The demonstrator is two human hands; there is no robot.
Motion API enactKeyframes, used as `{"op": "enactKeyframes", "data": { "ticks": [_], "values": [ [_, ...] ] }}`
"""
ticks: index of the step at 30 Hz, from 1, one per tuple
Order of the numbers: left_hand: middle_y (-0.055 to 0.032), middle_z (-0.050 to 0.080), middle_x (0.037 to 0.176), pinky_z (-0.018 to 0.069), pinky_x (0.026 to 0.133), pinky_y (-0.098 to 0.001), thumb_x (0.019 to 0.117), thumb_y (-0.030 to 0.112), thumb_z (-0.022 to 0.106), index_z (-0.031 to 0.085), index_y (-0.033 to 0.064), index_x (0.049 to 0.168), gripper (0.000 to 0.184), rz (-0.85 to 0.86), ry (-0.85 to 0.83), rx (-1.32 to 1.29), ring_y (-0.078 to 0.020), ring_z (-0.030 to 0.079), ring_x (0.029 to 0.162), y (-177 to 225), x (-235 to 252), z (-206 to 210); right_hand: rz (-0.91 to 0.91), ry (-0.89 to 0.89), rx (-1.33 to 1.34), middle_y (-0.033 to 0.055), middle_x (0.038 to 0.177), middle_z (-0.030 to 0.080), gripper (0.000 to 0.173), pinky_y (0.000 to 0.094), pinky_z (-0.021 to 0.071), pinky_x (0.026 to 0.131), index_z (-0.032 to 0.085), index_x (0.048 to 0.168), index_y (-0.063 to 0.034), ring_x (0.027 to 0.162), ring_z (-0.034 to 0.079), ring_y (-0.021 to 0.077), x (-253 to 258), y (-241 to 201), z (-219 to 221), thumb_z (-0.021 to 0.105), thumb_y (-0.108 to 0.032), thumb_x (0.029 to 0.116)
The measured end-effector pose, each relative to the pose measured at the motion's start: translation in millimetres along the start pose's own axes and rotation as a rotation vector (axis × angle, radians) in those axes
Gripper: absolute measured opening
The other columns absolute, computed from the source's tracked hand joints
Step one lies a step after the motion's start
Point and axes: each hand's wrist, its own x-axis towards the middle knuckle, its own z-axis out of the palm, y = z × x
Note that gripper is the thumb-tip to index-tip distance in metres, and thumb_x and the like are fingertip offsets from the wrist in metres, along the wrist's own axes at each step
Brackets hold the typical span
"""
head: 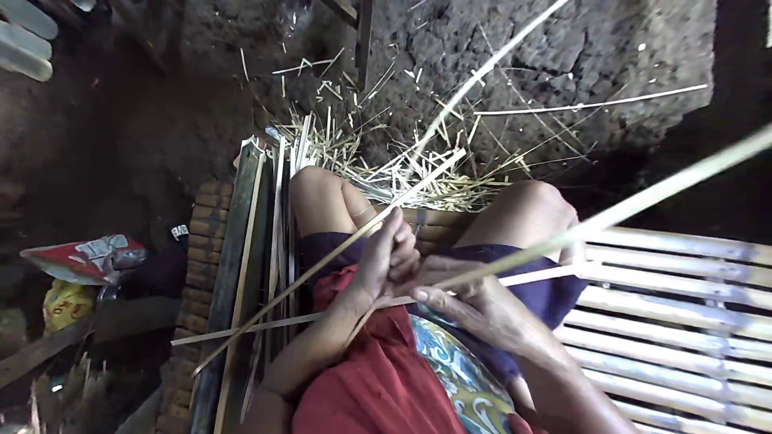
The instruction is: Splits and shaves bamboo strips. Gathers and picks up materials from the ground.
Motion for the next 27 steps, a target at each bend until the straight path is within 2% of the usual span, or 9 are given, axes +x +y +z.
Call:
{"op": "enactKeyframes", "data": {
  "ticks": [2, 4, 7, 10, 15, 18, 20, 24, 27],
  "values": [
    [0.0124, 0.037, 0.046, 0.033, 0.039, -0.0137, 0.1121, 0.042, 0.022, 0.044, 0.0237, 0.066, 0.054, 0.113, 0.041, -0.084, 0.0013, 0.035, 0.036, 8, 11, -15, -0.029, -0.206, 0.174, -0.0113, 0.071, 0.054, 0.038, 0.0095, 0.041, 0.064, 0.068, 0.082, -0.0137, 0.069, 0.05, -0.0098, -11, -1, 1, 0.057, -0.042, 0.1041],
    [0.0128, 0.036, 0.046, 0.0335, 0.038, -0.0144, 0.1119, 0.045, 0.023, 0.045, 0.0241, 0.067, 0.054, 0.178, 0.141, -0.149, 0.0004, 0.034, 0.035, 11, 13, -26, -0.047, -0.325, 0.31, -0.0101, 0.071, 0.058, 0.035, 0.009, 0.0418, 0.066, 0.076, 0.09, -0.0102, 0.071, 0.052, -0.0093, -23, 0, 0, 0.057, -0.036, 0.1048],
    [0.0117, 0.041, 0.05, 0.0371, 0.041, -0.0134, 0.1097, 0.052, 0.026, 0.05, 0.0229, 0.073, 0.052, -0.013, 0.06, 0.003, 0.0017, 0.04, 0.039, 0, -4, -19, 0.038, -0.041, 0.12, -0.0161, 0.078, 0.063, 0.033, 0.0081, 0.0476, 0.068, 0.075, 0.094, -0.0197, 0.073, 0.056, -0.0119, -20, 3, -4, 0.056, -0.044, 0.1036],
    [0.0106, 0.048, 0.056, 0.0395, 0.046, -0.0135, 0.1107, 0.029, 0.03, 0.051, 0.0193, 0.073, 0.044, -0.161, -0.065, 0.056, 0.0021, 0.044, 0.045, -8, -29, -5, 0.047, 0.192, 0.021, -0.0186, 0.078, 0.064, 0.031, 0.0103, 0.0491, 0.065, 0.074, 0.087, -0.0242, 0.071, 0.058, -0.0089, -7, 5, -19, 0.058, -0.046, 0.101],
    [0.0088, 0.038, 0.046, 0.0387, 0.043, -0.0163, 0.1106, 0.049, 0.027, 0.045, 0.0192, 0.06, 0.062, -0.025, 0.207, -0.334, -0.0023, 0.041, 0.038, -17, -34, 8, -0.02, -0.104, 0.195, -0.0099, 0.102, 0.073, 0.034, 0.0177, 0.0543, 0.09, 0.077, 0.098, -0.0129, 0.1, 0.065, -0.0046, -3, 5, 8, 0.057, -0.039, 0.1044],
    [0.0103, 0.035, 0.046, 0.0344, 0.04, -0.0148, 0.1111, 0.049, 0.024, 0.043, 0.0209, 0.062, 0.06, 0.048, 0.305, -0.303, -0.0011, 0.036, 0.036, -9, -28, -3, -0.038, -0.291, 0.37, -0.0129, 0.078, 0.062, 0.035, 0.0091, 0.0438, 0.071, 0.074, 0.09, -0.0131, 0.077, 0.054, -0.0108, -18, 5, 13, 0.055, -0.037, 0.1054],
    [0.0103, 0.035, 0.045, 0.0344, 0.039, -0.015, 0.1104, 0.051, 0.024, 0.044, 0.0216, 0.062, 0.06, 0.082, 0.297, -0.264, -0.0013, 0.036, 0.035, -7, -22, -16, -0.076, -0.376, 0.403, -0.0079, 0.078, 0.065, 0.035, 0.0106, 0.0444, 0.071, 0.077, 0.095, -0.0082, 0.077, 0.056, -0.0078, -26, 3, 16, 0.056, -0.034, 0.1057],
    [0.0101, 0.046, 0.051, 0.0406, 0.043, -0.0138, 0.1106, 0.046, 0.026, 0.049, 0.0212, 0.069, 0.054, -0.117, -0.012, -0.041, 0.0009, 0.044, 0.041, -10, -34, -16, 0.009, 0.067, 0.053, -0.0141, 0.082, 0.066, 0.033, 0.0103, 0.0494, 0.069, 0.076, 0.094, -0.0173, 0.076, 0.059, -0.0104, -17, 3, 9, 0.057, -0.043, 0.1031],
    [0.0106, 0.045, 0.051, 0.0377, 0.044, -0.012, 0.1118, 0.032, 0.027, 0.047, 0.0192, 0.065, 0.053, -0.135, 0.025, 0.032, 0.0026, 0.041, 0.041, -4, -45, -5, -0.018, 0.173, -0.048, -0.0137, 0.09, 0.069, 0.034, 0.012, 0.0522, 0.071, 0.079, 0.098, -0.0174, 0.081, 0.062, -0.0075, -4, 4, -1, 0.058, -0.043, 0.1014]
  ]
}}
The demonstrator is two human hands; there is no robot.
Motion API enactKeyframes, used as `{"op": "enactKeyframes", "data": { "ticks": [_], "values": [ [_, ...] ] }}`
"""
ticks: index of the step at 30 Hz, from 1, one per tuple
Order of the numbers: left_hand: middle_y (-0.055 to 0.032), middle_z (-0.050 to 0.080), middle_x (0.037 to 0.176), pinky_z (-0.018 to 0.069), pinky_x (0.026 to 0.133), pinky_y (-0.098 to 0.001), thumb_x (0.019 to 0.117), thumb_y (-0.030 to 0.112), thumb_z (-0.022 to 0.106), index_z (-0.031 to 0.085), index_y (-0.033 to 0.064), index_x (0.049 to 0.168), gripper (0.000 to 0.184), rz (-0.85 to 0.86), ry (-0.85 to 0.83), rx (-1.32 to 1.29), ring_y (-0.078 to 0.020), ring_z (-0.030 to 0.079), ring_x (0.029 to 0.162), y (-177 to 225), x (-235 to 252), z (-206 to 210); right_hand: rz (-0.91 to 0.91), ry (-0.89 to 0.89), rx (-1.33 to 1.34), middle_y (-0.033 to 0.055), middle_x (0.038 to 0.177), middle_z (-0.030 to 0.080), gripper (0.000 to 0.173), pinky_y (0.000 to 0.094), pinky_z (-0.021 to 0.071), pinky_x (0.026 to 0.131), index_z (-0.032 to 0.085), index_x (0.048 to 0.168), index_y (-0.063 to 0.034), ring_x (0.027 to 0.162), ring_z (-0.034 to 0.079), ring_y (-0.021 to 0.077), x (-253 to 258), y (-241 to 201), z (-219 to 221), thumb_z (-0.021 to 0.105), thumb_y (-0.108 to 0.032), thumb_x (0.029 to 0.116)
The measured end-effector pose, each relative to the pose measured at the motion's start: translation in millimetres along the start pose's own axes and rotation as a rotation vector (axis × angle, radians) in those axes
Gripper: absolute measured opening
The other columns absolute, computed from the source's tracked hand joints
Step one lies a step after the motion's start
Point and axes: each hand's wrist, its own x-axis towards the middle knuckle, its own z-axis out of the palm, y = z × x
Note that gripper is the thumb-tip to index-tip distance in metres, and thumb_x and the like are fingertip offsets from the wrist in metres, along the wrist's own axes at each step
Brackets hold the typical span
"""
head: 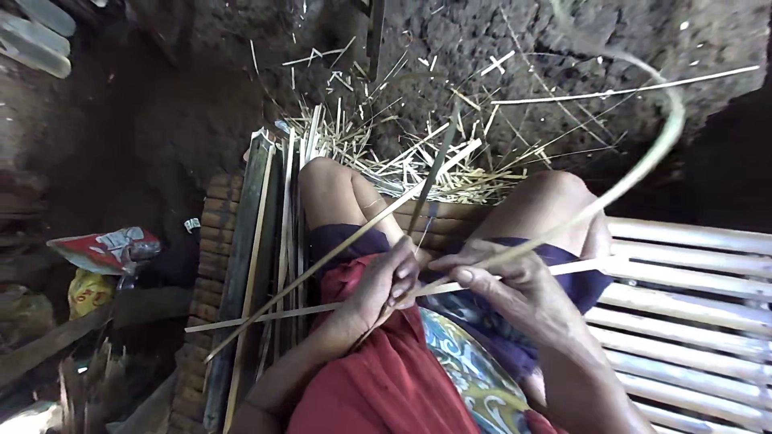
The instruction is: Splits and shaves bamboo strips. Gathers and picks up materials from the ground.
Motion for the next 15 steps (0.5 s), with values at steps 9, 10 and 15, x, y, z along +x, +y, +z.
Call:
{"op": "enactKeyframes", "data": {
  "ticks": [9, 10, 15],
  "values": [
    [0.0129, 0.038, 0.046, 0.0331, 0.039, -0.0141, 0.1114, 0.047, 0.022, 0.044, 0.0244, 0.062, 0.058, 0.284, 0.193, -0.156, 0.0012, 0.035, 0.036, 22, 25, -17, -0.081, -0.311, 0.22, -0.0073, 0.074, 0.061, 0.04, 0.0099, 0.0437, 0.067, 0.074, 0.087, -0.009, 0.072, 0.053, -0.0093, -13, -3, 11, 0.055, -0.04, 0.1055],
    [0.0122, 0.043, 0.05, 0.0363, 0.041, -0.0129, 0.1116, 0.045, 0.023, 0.047, 0.0232, 0.066, 0.056, 0.228, 0.118, -0.052, 0.0022, 0.039, 0.039, 16, 19, -14, -0.051, -0.176, 0.101, -0.0088, 0.074, 0.061, 0.041, 0.0103, 0.0445, 0.065, 0.073, 0.085, -0.0103, 0.071, 0.053, -0.0096, -9, -1, 9, 0.055, -0.042, 0.1047],
    [0.0086, 0.046, 0.055, 0.0393, 0.047, -0.014, 0.1105, 0.029, 0.033, 0.049, 0.0186, 0.065, 0.049, 0.195, 0.085, 0.012, 0.0003, 0.044, 0.046, 2, -2, 9, -0.06, -0.078, 0.067, -0.012, 0.089, 0.07, 0.036, 0.013, 0.0522, 0.072, 0.077, 0.09, -0.0158, 0.082, 0.063, -0.0061, 11, -3, -3, 0.057, -0.043, 0.1027]
  ]
}}
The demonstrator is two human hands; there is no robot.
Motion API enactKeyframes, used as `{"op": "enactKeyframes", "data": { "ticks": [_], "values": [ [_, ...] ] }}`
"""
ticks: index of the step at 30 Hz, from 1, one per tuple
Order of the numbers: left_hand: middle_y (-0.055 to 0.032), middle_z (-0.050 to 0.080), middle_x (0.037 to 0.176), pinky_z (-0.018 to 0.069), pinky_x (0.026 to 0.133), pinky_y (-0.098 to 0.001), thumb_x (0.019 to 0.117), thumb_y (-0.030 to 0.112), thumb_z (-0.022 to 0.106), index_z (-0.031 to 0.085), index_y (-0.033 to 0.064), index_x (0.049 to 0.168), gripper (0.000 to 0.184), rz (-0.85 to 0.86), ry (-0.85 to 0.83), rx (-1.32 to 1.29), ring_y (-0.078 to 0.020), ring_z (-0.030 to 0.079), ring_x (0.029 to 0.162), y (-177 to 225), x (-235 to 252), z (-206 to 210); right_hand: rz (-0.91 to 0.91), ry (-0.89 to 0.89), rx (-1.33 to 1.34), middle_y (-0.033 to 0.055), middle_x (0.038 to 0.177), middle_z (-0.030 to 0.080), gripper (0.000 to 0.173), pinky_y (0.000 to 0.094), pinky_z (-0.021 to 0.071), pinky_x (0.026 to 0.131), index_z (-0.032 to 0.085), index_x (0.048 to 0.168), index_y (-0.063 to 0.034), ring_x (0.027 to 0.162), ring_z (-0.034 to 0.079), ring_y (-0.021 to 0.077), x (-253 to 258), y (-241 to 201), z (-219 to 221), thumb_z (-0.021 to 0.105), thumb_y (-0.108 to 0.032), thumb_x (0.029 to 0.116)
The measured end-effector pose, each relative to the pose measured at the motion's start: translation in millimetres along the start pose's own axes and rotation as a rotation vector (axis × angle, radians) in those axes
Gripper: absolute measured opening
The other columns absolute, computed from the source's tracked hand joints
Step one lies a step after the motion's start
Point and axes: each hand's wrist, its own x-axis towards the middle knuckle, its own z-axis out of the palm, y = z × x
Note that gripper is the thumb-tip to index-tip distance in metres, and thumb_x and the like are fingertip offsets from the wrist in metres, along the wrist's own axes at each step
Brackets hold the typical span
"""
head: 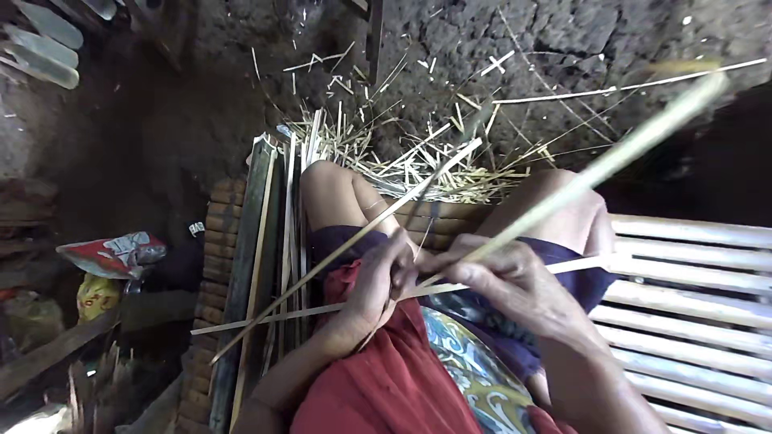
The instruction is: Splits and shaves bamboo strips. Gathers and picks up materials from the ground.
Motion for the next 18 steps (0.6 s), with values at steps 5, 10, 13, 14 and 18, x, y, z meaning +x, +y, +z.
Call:
{"op": "enactKeyframes", "data": {
  "ticks": [5, 10, 13, 14, 18],
  "values": [
    [0.0099, 0.038, 0.048, 0.0357, 0.039, -0.0133, 0.112, 0.043, 0.028, 0.044, 0.0205, 0.064, 0.056, 0.084, 0.215, -0.19, 0.0, 0.037, 0.036, 3, 4, -6, 0.028, -0.221, 0.219, -0.0103, 0.081, 0.065, 0.038, 0.0095, 0.0451, 0.07, 0.076, 0.09, -0.0078, 0.076, 0.054, -0.0111, -10, 3, 25, 0.054, -0.035, 0.1061],
    [0.0123, 0.035, 0.045, 0.0315, 0.036, -0.0132, 0.1124, 0.04, 0.026, 0.043, 0.0233, 0.06, 0.057, 0.183, 0.304, -0.153, 0.0013, 0.032, 0.034, 13, 5, -59, 0.084, -0.368, 0.36, -0.0104, 0.075, 0.059, 0.038, 0.0083, 0.0407, 0.067, 0.077, 0.095, -0.0115, 0.073, 0.051, -0.0108, -52, 6, 14, 0.052, -0.038, 0.1072],
    [0.0107, 0.036, 0.046, 0.0343, 0.035, -0.012, 0.1121, 0.039, 0.03, 0.045, 0.0209, 0.063, 0.054, 0.127, 0.266, -0.036, 0.0016, 0.034, 0.033, 15, -10, -86, 0.122, -0.357, 0.354, -0.0102, 0.076, 0.062, 0.039, 0.0083, 0.0416, 0.066, 0.075, 0.092, -0.0118, 0.072, 0.052, -0.0111, -66, 10, 9, 0.052, -0.039, 0.1072],
    [0.0108, 0.036, 0.046, 0.0347, 0.036, -0.0122, 0.1123, 0.037, 0.029, 0.045, 0.0207, 0.063, 0.054, 0.113, 0.277, -0.011, 0.0017, 0.034, 0.034, 17, -15, -93, 0.132, -0.355, 0.338, -0.0102, 0.074, 0.06, 0.039, 0.008, 0.0405, 0.065, 0.074, 0.09, -0.0122, 0.071, 0.051, -0.0112, -67, 11, 8, 0.051, -0.039, 0.1073],
    [0.0138, 0.038, 0.045, 0.035, 0.038, -0.0123, 0.1123, 0.032, 0.025, 0.048, 0.0243, 0.06, 0.058, 0.15, 0.3, -0.029, 0.0039, 0.036, 0.035, 26, -38, -126, 0.188, -0.351, 0.321, -0.0115, 0.067, 0.052, 0.041, 0.0072, 0.0362, 0.059, 0.064, 0.081, -0.0129, 0.064, 0.046, -0.0117, -59, 6, 5, 0.05, -0.041, 0.1076]
  ]
}}
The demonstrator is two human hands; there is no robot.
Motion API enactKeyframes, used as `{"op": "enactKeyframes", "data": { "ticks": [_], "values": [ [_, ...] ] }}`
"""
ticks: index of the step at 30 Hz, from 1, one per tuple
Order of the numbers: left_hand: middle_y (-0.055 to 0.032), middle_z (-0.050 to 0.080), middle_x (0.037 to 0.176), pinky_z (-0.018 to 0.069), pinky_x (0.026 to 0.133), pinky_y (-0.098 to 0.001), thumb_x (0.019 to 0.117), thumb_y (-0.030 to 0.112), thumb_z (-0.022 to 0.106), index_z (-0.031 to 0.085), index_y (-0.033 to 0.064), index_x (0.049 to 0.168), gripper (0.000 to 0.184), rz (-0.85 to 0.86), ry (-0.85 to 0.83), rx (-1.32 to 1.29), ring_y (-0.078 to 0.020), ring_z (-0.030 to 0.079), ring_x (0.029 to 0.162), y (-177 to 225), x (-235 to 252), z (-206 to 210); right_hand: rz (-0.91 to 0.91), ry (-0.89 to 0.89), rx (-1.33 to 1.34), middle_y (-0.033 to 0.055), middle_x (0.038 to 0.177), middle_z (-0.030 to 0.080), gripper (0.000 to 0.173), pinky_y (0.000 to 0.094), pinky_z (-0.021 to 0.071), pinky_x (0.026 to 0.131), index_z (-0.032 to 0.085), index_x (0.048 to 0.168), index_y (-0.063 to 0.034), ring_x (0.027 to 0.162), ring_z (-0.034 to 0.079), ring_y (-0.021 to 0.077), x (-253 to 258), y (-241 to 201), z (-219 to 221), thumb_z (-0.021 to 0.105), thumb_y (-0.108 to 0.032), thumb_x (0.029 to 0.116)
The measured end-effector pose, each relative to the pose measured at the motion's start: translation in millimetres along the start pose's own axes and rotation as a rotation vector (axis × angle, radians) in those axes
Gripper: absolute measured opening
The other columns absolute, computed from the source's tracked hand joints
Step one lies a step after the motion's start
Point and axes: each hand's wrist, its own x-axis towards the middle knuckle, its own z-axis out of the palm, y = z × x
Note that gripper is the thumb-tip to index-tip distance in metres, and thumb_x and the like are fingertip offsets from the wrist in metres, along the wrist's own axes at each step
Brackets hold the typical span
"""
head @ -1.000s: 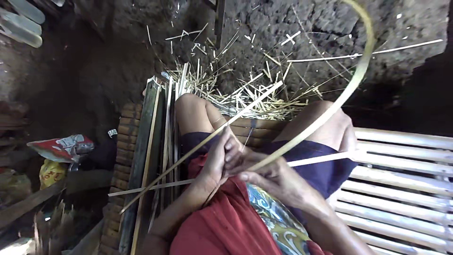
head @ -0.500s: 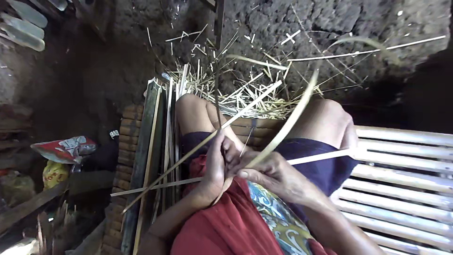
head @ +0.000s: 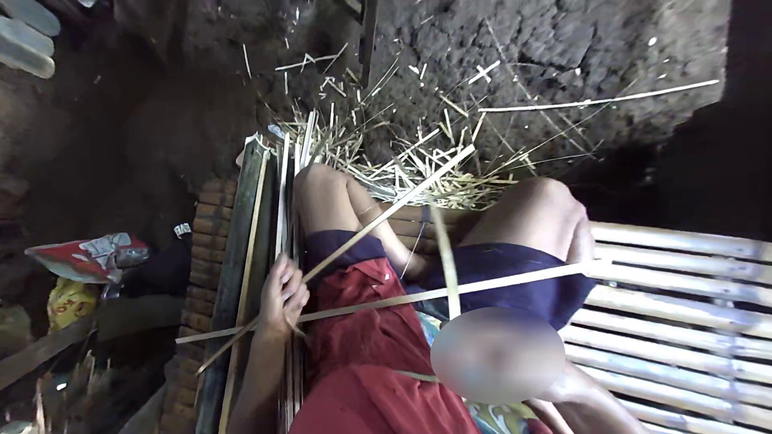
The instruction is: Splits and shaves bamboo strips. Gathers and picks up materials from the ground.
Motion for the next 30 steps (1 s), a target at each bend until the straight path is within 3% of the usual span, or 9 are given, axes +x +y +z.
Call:
{"op": "enactKeyframes", "data": {
  "ticks": [6, 10, 13, 16, 21, 24, 26, 28, 30],
  "values": [
    [0.0125, 0.04, 0.044, 0.0357, 0.035, -0.0133, 0.1123, 0.037, 0.017, 0.048, 0.0228, 0.06, 0.062, 0.184, 0.094, -0.086, 0.0025, 0.037, 0.033, 26, -9, -22, 0.284, 0.121, -0.266, -0.0176, 0.062, 0.049, 0.04, 0.012, 0.0376, 0.054, 0.059, 0.073, -0.0196, 0.055, 0.043, -0.01, 47, -36, -45, 0.048, -0.042, 0.1051],
    [0.0139, 0.042, 0.043, 0.0369, 0.037, -0.0137, 0.1106, 0.041, 0.009, 0.058, 0.019, 0.102, 0.054, 0.474, 0.167, 0.014, 0.0033, 0.038, 0.033, 69, -5, -5, 0.558, -0.098, -0.699, 0.0061, 0.07, 0.057, 0.038, 0.0349, 0.0466, 0.062, 0.068, 0.093, -0.0005, 0.061, 0.053, 0.0145, 142, -42, -101, 0.048, -0.028, 0.1096],
    [0.0157, 0.047, 0.047, 0.0399, 0.039, -0.0132, 0.1119, 0.032, 0.024, 0.06, 0.0172, 0.12, 0.039, 0.615, 0.036, 0.301, 0.0039, 0.042, 0.036, 94, -10, 7, 0.693, -0.007, -1.097, 0.0299, 0.113, 0.066, 0.044, 0.0698, 0.045, 0.09, 0.069, 0.117, 0.0035, 0.107, 0.063, 0.0485, 203, -38, -129, 0.052, -0.036, 0.1078],
    [0.017, 0.061, 0.065, 0.0546, 0.058, -0.0149, 0.1102, 0.033, 0.039, 0.064, 0.0174, 0.108, 0.03, 0.71, -0.109, 0.877, 0.0052, 0.059, 0.056, 104, -11, 19, 0.445, 0.347, -1.359, 0.0387, 0.133, 0.054, 0.048, 0.0747, 0.0312, 0.103, 0.06, 0.132, 0.0094, 0.128, 0.048, 0.0586, 216, -46, -151, 0.062, -0.028, 0.1026],
    [-0.0116, 0.076, 0.094, 0.0609, 0.078, -0.0379, 0.1051, 0.024, 0.054, 0.073, -0.0002, 0.12, 0.034, 0.927, -0.255, 1.531, -0.0214, 0.074, 0.082, 82, 20, 45, -0.426, 0.866, -1.371, 0.025, 0.131, 0.063, 0.034, 0.0552, 0.0415, 0.108, 0.067, 0.126, -0.0037, 0.126, 0.057, 0.0419, 159, -110, -138, 0.051, -0.026, 0.1063],
    [-0.013, 0.074, 0.089, 0.0598, 0.075, -0.0421, 0.1013, 0.019, 0.06, 0.078, 0.0069, 0.113, 0.025, 1.146, -0.445, 1.558, -0.0275, 0.073, 0.08, 68, 46, 81, -0.583, 0.637, -1.563, 0.0218, 0.145, 0.057, 0.056, 0.0627, 0.0228, 0.12, 0.065, 0.134, -0.0127, 0.144, 0.042, 0.0447, 117, -131, -129, 0.038, -0.053, 0.1072],
    [-0.0112, 0.074, 0.088, 0.0596, 0.076, -0.0395, 0.1006, 0.017, 0.061, 0.079, 0.0099, 0.112, 0.022, 1.277, -0.548, 1.528, -0.0256, 0.073, 0.08, 61, 61, 106, -0.461, 0.46, -1.613, 0.0164, 0.124, 0.071, 0.065, 0.0601, 0.0327, 0.117, 0.072, 0.123, -0.0114, 0.128, 0.06, 0.0398, 89, -132, -127, 0.032, -0.059, 0.1062],
    [-0.0112, 0.077, 0.097, 0.0593, 0.083, -0.0443, 0.102, 0.016, 0.059, 0.078, 0.0113, 0.114, 0.023, 1.312, -0.573, 1.537, -0.0273, 0.075, 0.089, 58, 75, 124, -0.306, 0.42, -1.617, 0.0114, 0.079, 0.071, 0.063, 0.0526, 0.0525, 0.081, 0.076, 0.105, -0.0081, 0.077, 0.07, 0.0315, 58, -129, -129, 0.035, -0.056, 0.1058],
    [-0.0149, 0.077, 0.099, 0.058, 0.083, -0.0522, 0.1022, 0.014, 0.057, 0.077, 0.0091, 0.117, 0.025, 1.268, -0.565, 1.56, -0.0337, 0.075, 0.091, 54, 91, 136, -0.118, 0.495, -1.59, 0.01, 0.066, 0.064, 0.057, 0.0493, 0.0483, 0.056, 0.075, 0.103, -0.0078, 0.058, 0.063, 0.0301, 19, -128, -124, 0.042, -0.054, 0.1036]
  ]
}}
